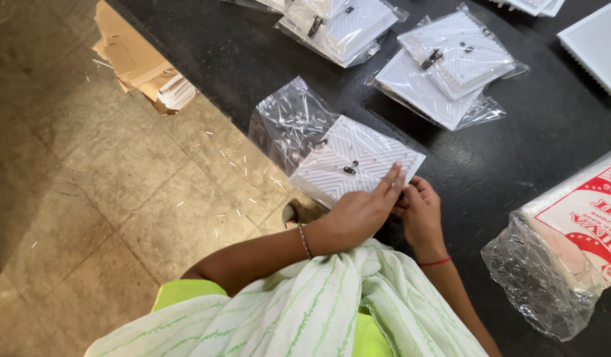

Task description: The person wraps square LED panel lights in clear plastic bags at a workbench, folds the plastic over each panel, and stacks the wrapped panels on the table. At the end the person walks to a stack of cardboard boxes and picks one up.

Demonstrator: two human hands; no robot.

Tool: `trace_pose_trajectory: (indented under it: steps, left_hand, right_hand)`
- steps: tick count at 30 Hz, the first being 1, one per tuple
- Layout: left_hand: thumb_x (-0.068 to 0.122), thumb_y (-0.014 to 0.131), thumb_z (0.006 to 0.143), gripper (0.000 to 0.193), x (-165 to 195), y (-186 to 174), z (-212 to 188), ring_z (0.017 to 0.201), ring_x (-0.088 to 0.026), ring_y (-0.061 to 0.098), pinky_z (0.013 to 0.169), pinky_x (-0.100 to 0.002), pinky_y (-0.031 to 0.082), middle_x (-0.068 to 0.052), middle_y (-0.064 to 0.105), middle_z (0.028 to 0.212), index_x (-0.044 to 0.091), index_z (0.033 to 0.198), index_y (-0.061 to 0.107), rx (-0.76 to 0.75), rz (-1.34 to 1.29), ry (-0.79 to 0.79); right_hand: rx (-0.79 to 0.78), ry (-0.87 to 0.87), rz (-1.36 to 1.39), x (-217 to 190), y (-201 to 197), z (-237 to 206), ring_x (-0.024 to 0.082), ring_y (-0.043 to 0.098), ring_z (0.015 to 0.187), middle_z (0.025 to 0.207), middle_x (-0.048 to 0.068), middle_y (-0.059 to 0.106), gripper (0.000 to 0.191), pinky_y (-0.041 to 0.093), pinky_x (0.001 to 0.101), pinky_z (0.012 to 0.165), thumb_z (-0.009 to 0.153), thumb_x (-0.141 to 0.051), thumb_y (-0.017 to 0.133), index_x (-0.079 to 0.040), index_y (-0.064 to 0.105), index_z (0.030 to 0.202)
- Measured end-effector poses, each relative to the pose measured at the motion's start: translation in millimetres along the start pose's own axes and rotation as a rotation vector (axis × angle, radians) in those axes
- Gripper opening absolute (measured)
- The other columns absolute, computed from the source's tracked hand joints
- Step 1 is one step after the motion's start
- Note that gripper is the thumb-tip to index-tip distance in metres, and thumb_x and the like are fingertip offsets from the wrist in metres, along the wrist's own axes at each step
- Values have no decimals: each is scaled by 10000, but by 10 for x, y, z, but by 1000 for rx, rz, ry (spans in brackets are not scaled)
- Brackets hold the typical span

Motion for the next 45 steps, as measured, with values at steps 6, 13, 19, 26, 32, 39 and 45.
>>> trace_pose_trajectory:
  steps: [6, 13, 19, 26, 32, 39, 45]
  left_hand:
    - [-46, 531, 805, 780, -498, -362, -185, 723, -327, 731, 575, -430, 582, -153, 258, 1682, -9, 1554, 313, 78, -6, -63]
    - [-10, 533, 869, 719, -396, -251, -197, 694, -378, 709, 560, -471, 564, -127, 273, 1672, 8, 1553, 313, -26, -86, -55]
    - [-12, 536, 830, 720, -530, -422, -380, 703, -344, 716, 585, -447, 570, -156, 277, 1684, -13, 1527, 353, 127, -69, -14]
    - [-50, 523, 811, 775, -819, -377, -294, 650, -309, 711, 540, -430, 562, -161, 260, 1668, -34, 1556, 307, 79, -9, -138]
    - [2, 539, 849, 712, -494, -354, -157, 734, -324, 729, 562, -439, 566, -113, 257, 1693, 41, 1533, 342, 69, -127, 17]
    - [-44, 554, 784, 816, -132, -653, -345, 690, -336, 718, 594, -422, 569, -82, 218, 1715, 58, 1555, 306, -172, -294, 124]
    - [-35, 577, 874, 890, -232, -1045, -727, 919, -267, 732, 769, -329, 611, -85, 468, 1645, 292, 1637, 257, -72, -598, 421]
  right_hand:
    - [22, 83, -19, -133, 14, -14, 127, 698, 813, 1011, 38, 702, 243, 594, 323, 715, 1026, -111, 511, -32, 578, 1246]
    - [-200, 62, 127, -38, 542, 29, 109, 651, 791, 1004, 45, 683, 208, 584, 326, 730, 1109, -88, 579, -23, 579, 1307]
    - [63, -37, -28, -276, 650, 25, 153, 708, 814, 1015, 88, 696, 184, 609, 328, 712, 1057, -82, 533, 2, 514, 1219]
    - [150, -89, -169, -563, 716, -181, 158, 730, 851, 1062, 99, 709, 199, 612, 307, 698, 1033, -77, 507, -4, 535, 1215]
    - [129, -50, -112, -374, 788, -153, 157, 707, 871, 1071, 104, 693, 201, 608, 319, 739, 1050, -86, 516, 3, 522, 1230]
    - [126, -149, -56, -241, 685, -23, 188, 707, 953, 1167, 137, 650, 270, 608, 350, 771, 1050, -93, 516, -1, 472, 1299]
    - [151, -63, -24, 67, 556, 307, 244, 722, 1038, 1268, 122, 626, 363, 647, 410, 836, 1023, -152, 514, -28, 458, 1360]
Point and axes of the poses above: each hand's wrist, its own z-axis towards the middle knuckle, its own y-axis out of the palm, x = y × z, the point moved 6 cm from there along z, towards the middle knuckle
